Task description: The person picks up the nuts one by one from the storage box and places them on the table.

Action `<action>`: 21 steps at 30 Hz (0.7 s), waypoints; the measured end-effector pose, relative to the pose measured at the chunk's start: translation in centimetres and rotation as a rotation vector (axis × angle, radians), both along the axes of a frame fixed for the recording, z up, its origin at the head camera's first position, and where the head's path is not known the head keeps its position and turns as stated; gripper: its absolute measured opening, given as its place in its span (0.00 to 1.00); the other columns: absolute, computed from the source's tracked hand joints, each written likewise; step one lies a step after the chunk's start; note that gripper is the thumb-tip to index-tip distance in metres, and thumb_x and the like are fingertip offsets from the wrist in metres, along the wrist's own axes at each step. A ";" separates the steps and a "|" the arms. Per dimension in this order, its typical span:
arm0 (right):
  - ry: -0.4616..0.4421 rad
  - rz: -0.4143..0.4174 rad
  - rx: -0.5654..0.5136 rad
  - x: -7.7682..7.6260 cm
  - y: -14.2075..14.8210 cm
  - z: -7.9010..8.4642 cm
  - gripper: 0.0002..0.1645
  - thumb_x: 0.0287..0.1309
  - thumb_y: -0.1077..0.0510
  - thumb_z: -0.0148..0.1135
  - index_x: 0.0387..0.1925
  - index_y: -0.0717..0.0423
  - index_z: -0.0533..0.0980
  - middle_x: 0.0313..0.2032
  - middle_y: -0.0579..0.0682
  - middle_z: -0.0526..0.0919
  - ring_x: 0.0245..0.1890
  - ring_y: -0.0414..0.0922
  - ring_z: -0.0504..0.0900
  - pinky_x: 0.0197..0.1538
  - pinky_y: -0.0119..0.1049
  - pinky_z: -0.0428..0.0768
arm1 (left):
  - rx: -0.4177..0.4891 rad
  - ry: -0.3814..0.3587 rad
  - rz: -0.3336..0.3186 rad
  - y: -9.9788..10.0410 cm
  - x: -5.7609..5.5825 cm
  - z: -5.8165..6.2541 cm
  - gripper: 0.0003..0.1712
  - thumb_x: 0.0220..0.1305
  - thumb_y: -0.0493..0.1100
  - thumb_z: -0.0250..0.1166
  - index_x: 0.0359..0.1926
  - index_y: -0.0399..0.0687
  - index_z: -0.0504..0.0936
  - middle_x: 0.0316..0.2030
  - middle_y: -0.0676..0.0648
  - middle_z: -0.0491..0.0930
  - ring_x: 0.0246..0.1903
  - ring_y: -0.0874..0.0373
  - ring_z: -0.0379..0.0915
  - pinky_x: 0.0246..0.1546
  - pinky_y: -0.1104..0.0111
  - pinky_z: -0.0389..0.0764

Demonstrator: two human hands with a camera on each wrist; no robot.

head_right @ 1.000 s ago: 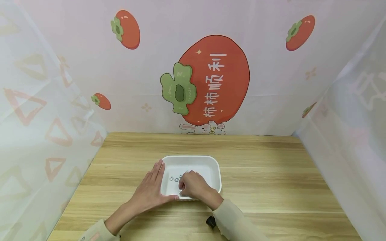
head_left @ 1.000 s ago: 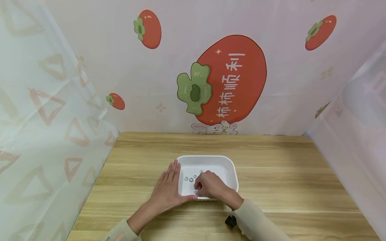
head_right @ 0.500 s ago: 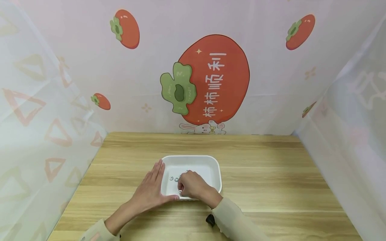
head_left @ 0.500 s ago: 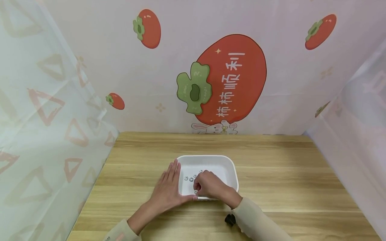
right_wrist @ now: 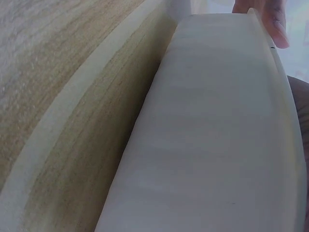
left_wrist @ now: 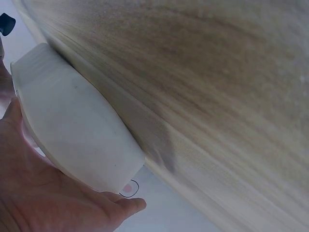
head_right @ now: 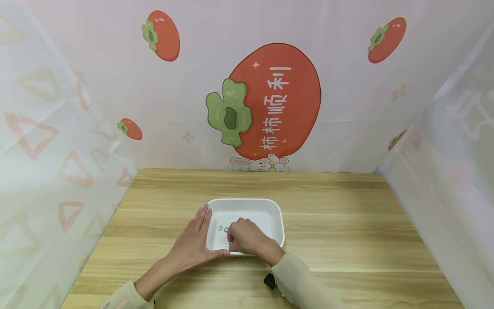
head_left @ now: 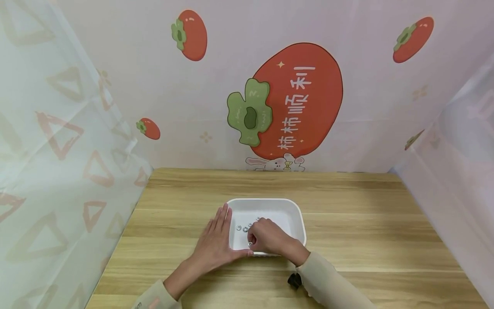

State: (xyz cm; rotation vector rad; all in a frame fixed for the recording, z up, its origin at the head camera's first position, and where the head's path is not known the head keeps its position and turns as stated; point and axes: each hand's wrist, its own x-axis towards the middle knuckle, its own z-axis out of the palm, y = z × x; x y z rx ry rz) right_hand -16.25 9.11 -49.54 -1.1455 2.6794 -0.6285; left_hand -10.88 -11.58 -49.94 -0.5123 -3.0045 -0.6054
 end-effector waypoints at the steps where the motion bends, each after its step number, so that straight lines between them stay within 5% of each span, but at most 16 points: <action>1: 0.007 0.001 -0.003 0.0 0.0 0.0 0.13 0.46 0.64 0.78 0.18 0.47 0.82 0.16 0.32 0.75 0.21 0.31 0.69 0.29 0.25 0.70 | -0.002 -0.006 0.001 0.0 0.0 0.1 0.80 0.50 0.83 0.69 0.83 0.31 0.50 0.83 0.33 0.47 0.82 0.37 0.47 0.77 0.42 0.61; 13: 0.037 -0.042 -0.074 0.1 0.3 0.0 0.11 0.45 0.68 0.72 0.20 0.48 0.84 0.17 0.34 0.76 0.20 0.30 0.69 0.27 0.24 0.70 | -0.022 -0.007 0.005 -0.1 -0.2 -0.7 0.82 0.50 0.89 0.61 0.84 0.34 0.45 0.85 0.36 0.43 0.83 0.40 0.43 0.78 0.44 0.59; 21: 0.067 -0.091 -0.141 0.2 0.5 -0.3 0.08 0.45 0.68 0.74 0.26 0.53 0.88 0.22 0.39 0.84 0.22 0.29 0.72 0.31 0.25 0.74 | 0.011 -0.036 0.010 0.0 -0.1 -0.1 0.82 0.49 0.85 0.68 0.84 0.33 0.46 0.84 0.35 0.44 0.83 0.39 0.43 0.78 0.42 0.58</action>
